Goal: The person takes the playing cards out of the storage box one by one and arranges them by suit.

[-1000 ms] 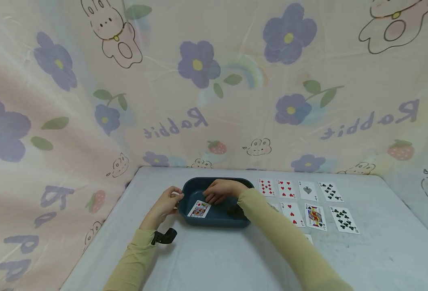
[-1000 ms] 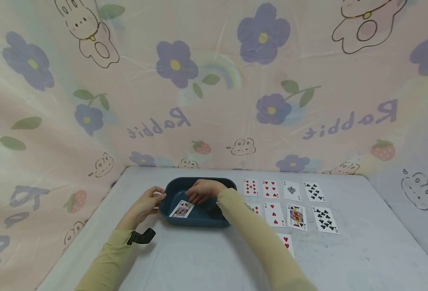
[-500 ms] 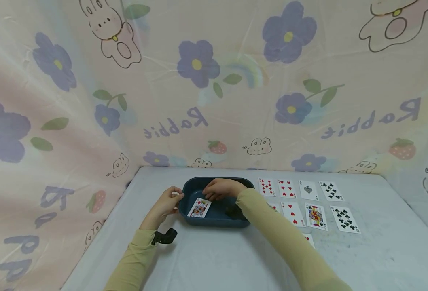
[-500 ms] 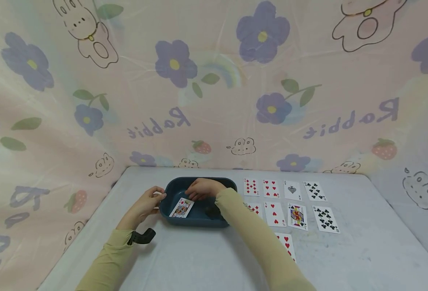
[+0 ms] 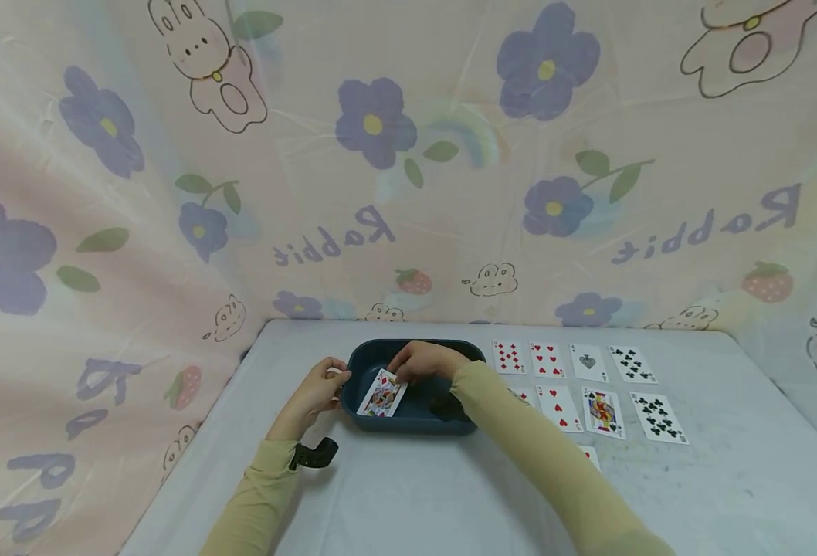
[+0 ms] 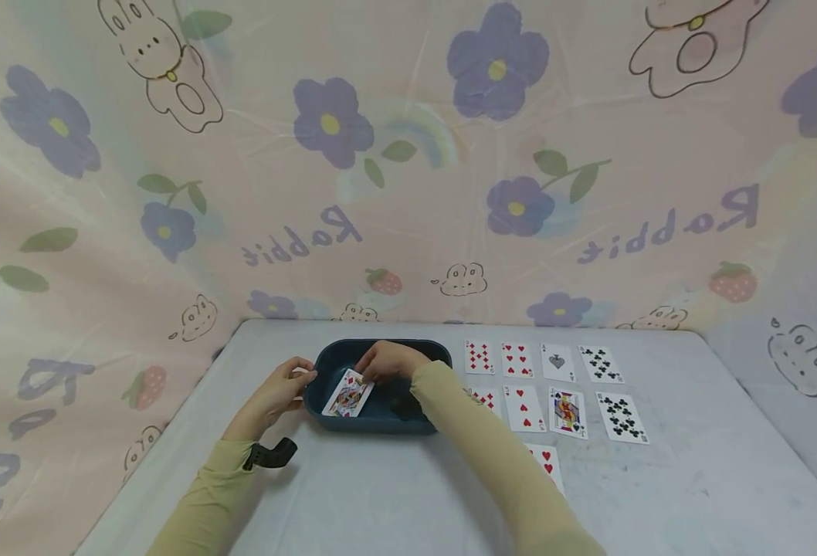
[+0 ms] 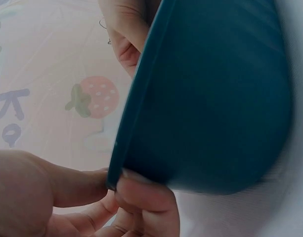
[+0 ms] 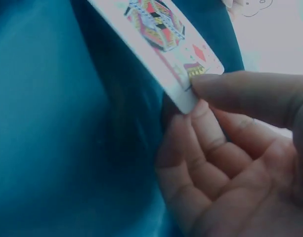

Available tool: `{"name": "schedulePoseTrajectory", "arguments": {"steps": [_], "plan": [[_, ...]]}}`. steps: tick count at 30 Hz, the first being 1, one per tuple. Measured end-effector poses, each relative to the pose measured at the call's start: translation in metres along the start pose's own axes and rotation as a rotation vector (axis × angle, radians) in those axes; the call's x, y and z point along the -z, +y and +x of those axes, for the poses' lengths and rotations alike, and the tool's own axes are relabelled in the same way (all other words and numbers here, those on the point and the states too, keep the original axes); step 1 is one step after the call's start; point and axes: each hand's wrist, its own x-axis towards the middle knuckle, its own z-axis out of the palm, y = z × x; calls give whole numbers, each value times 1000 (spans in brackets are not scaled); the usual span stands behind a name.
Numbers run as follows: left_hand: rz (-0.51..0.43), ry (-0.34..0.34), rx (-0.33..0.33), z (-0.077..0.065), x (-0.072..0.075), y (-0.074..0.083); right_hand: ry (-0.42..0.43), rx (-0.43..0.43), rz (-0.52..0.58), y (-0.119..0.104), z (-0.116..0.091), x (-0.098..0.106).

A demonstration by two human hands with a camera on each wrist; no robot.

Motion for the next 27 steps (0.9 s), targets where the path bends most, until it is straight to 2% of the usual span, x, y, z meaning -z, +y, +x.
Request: {"name": "schedulePoseTrajectory", "arguments": {"steps": [6,13,19,27], "plan": [[5,1,0,-2,0,2,20,29,33,-2,-11,11],[11,-1,6,-2,0,2,15,85,198,-9,-37,32],[4,-14,-2,-3,0,1,39,159,193,-4,-62,46],[17,-11,1,-2,0,2,157,148,192,12,-90,54]]}}
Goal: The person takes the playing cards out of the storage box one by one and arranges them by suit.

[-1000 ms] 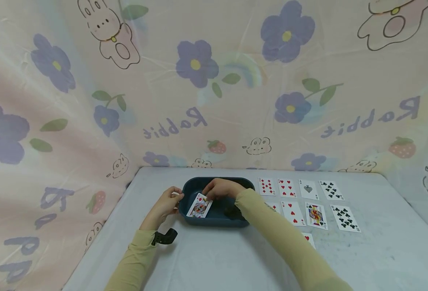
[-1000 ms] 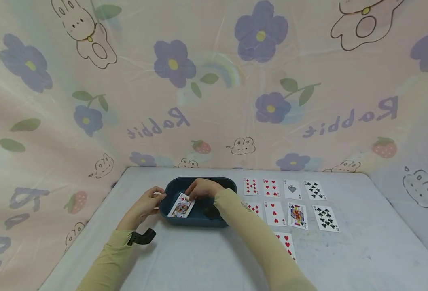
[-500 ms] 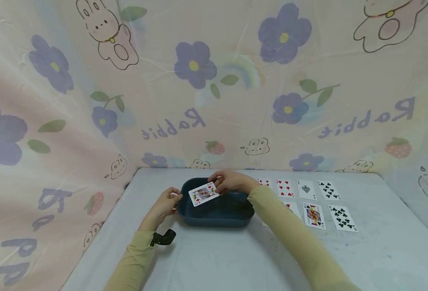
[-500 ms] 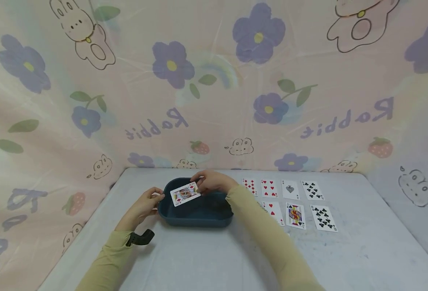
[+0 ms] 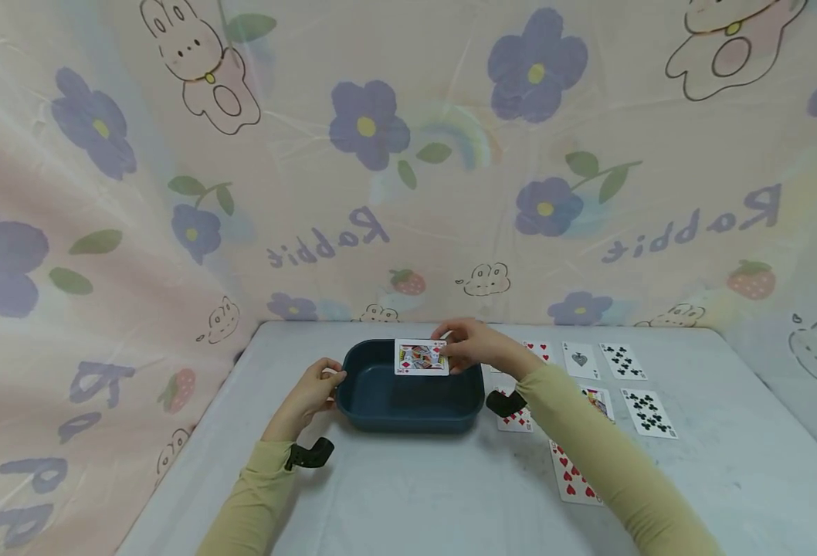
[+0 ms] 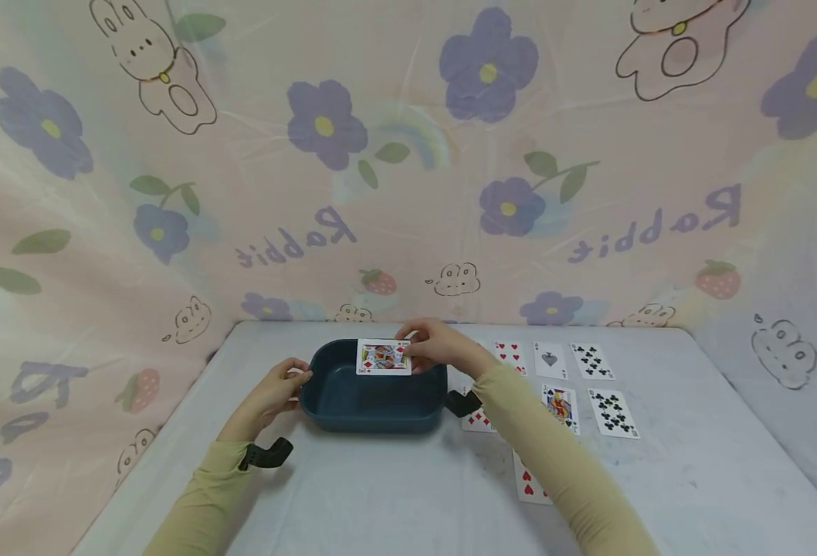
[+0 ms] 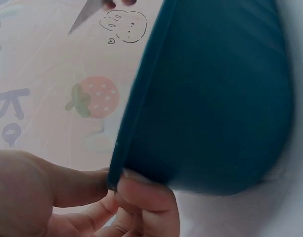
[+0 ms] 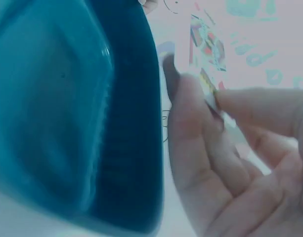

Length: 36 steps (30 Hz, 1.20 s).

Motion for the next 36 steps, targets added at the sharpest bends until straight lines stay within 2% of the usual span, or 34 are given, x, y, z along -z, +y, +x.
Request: {"name": "schedulePoseTrajectory", "arguments": {"steps": [3,7,14,23,26,33,36], "plan": [[1,1,3,0,0,-1,62,-17,-7,4,-11,3],[2,5,1,1,0,-1,120,10,-26,9,-26,7],[-2,3,-6,2,0,-3,83,105,15,13,-59,13],[7,-3,3,2,1,-1,42,103,17,32,-106,14],[10,-1,4,2,1,0,44,90,31,41,-120,13],[10,5,17,0,1,1,105,-28,64,61,-155,15],[10,6,16,0,1,0,116,-46,56,72,-166,15]]}}
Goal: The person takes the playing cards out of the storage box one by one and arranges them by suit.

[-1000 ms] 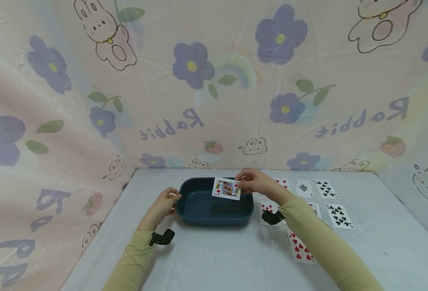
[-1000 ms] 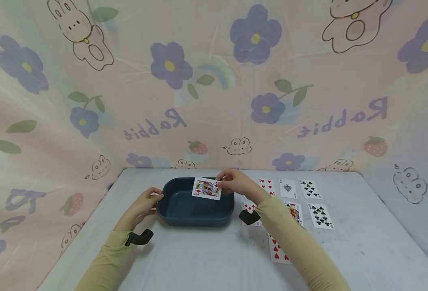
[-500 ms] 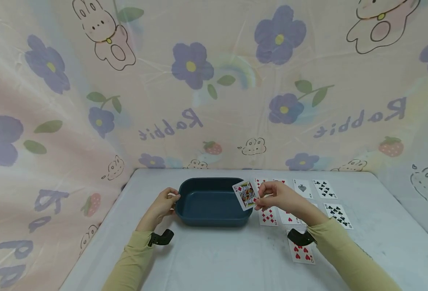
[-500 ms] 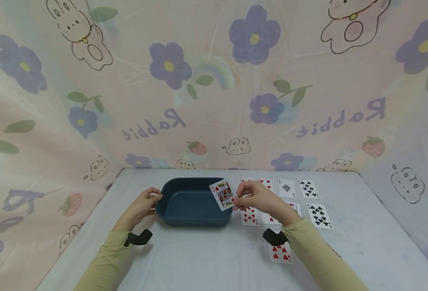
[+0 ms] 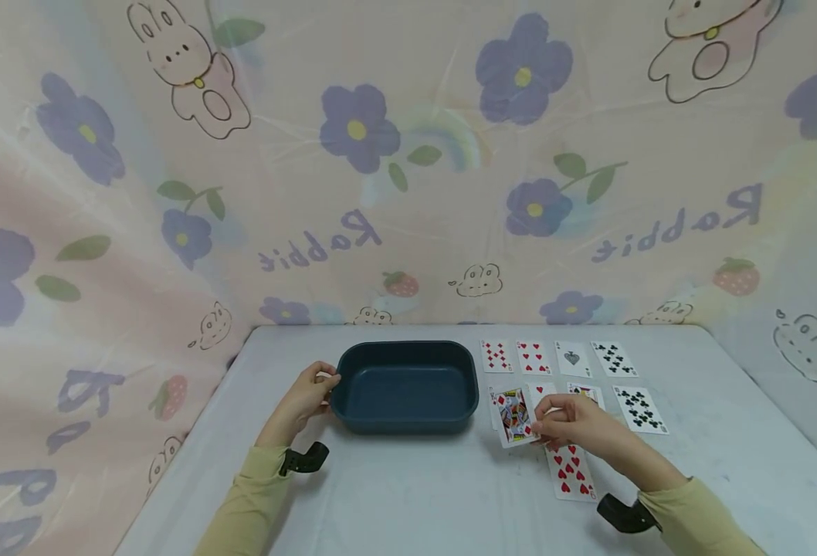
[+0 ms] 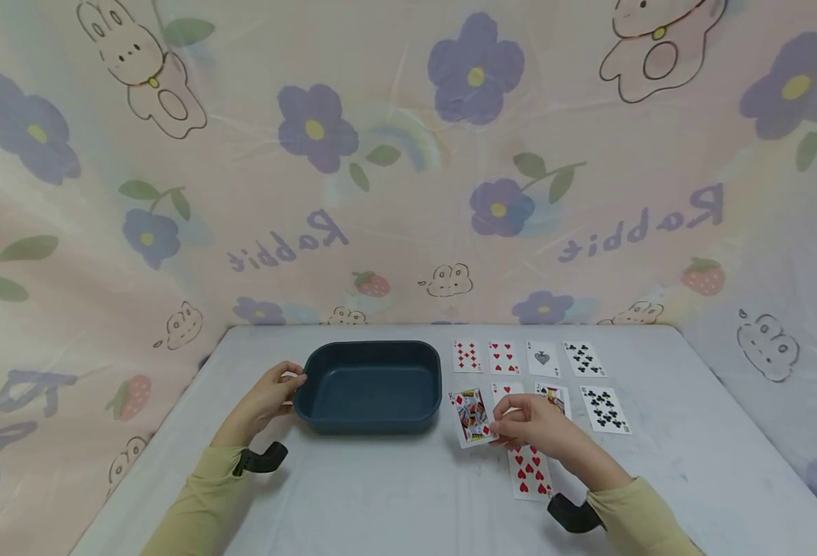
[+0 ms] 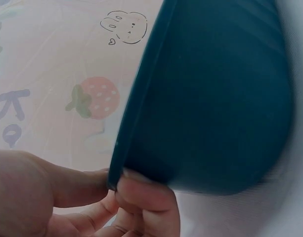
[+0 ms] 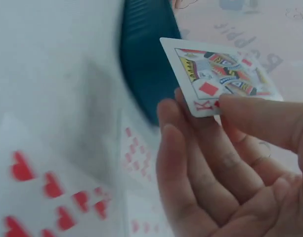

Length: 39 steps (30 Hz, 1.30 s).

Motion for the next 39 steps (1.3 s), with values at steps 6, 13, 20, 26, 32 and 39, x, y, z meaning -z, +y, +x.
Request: {"name": "schedulePoseTrajectory", "arguments": {"steps": [6,13,20,26,32,39], "plan": [[-9,-2,-18,0,-1,0,31,-15,-69,14,-16,-2],[5,8,-4,-1,2,0,-11,-73,68,24,-27,-16],[0,5,-13,0,2,-2,9,-132,105,28,-27,-28],[-2,-5,-12,2,0,-5,18,-176,117,33,-27,-31],[-2,-8,-11,1,0,-4,31,-205,74,33,-26,-33],[-2,-9,-11,0,1,-1,53,-242,22,27,-25,-32]]}}
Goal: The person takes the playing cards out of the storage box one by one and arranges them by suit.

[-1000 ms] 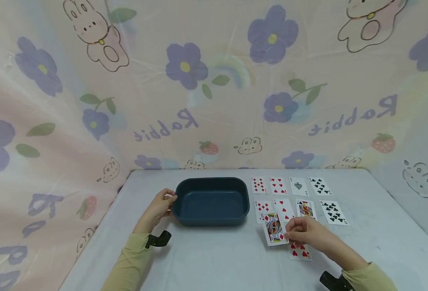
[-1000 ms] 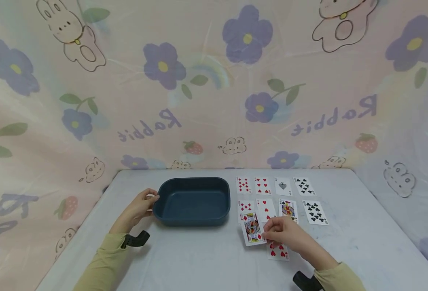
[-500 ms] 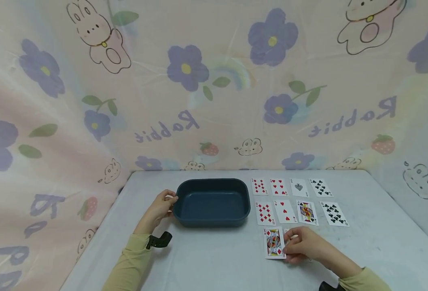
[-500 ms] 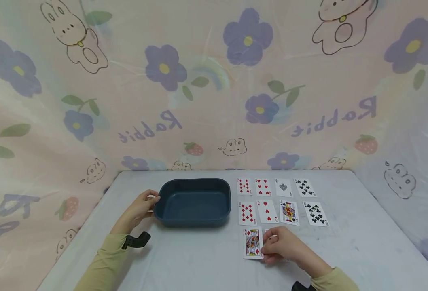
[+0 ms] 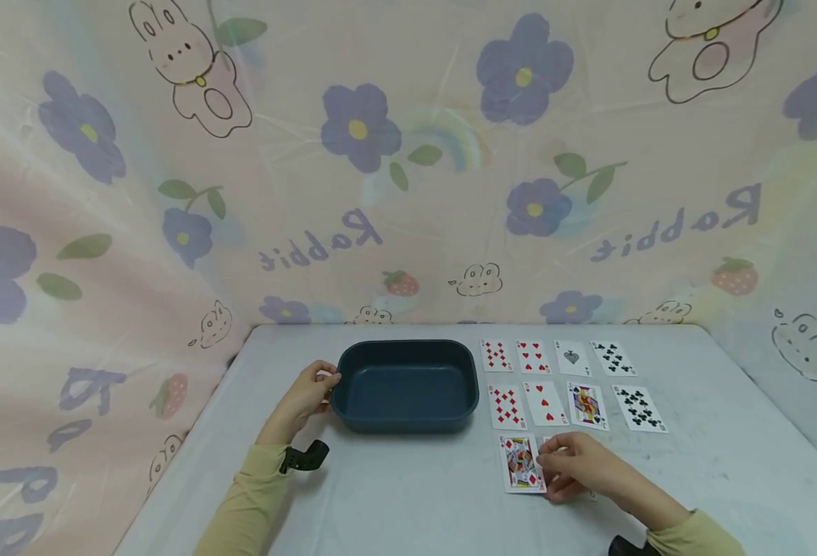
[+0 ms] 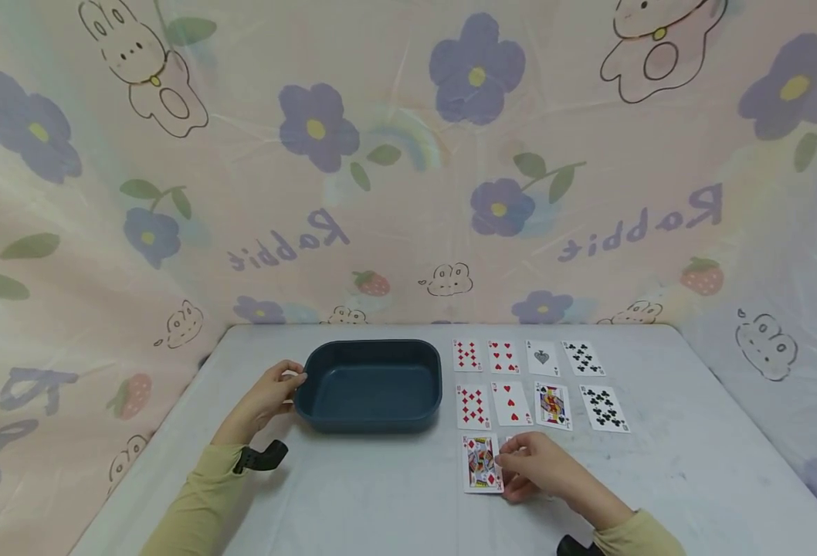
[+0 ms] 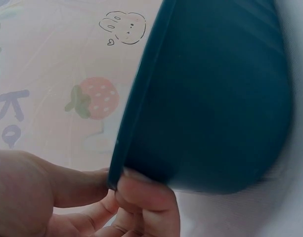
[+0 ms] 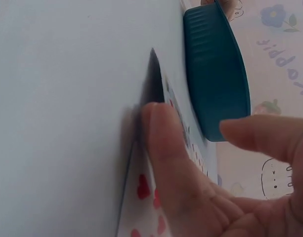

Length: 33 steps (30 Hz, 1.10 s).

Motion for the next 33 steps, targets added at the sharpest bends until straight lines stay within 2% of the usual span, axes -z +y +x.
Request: {"name": "schedulePoseTrajectory", "arguments": {"steps": [10,17,22,28,33], "plan": [[-27,-5,-12,0,1,-4,-4,41,-13,-2,-1,-2],[-29,-8,-21,0,0,-5,26,16,-13,0,-4,-3],[-43,-17,-28,2,-1,-7,30,44,-8,-1,-9,1],[-19,-29,-30,0,3,-7,10,158,-22,-15,-14,14],[47,-58,-43,1,14,-1,-12,313,-145,-37,-14,34]]}}
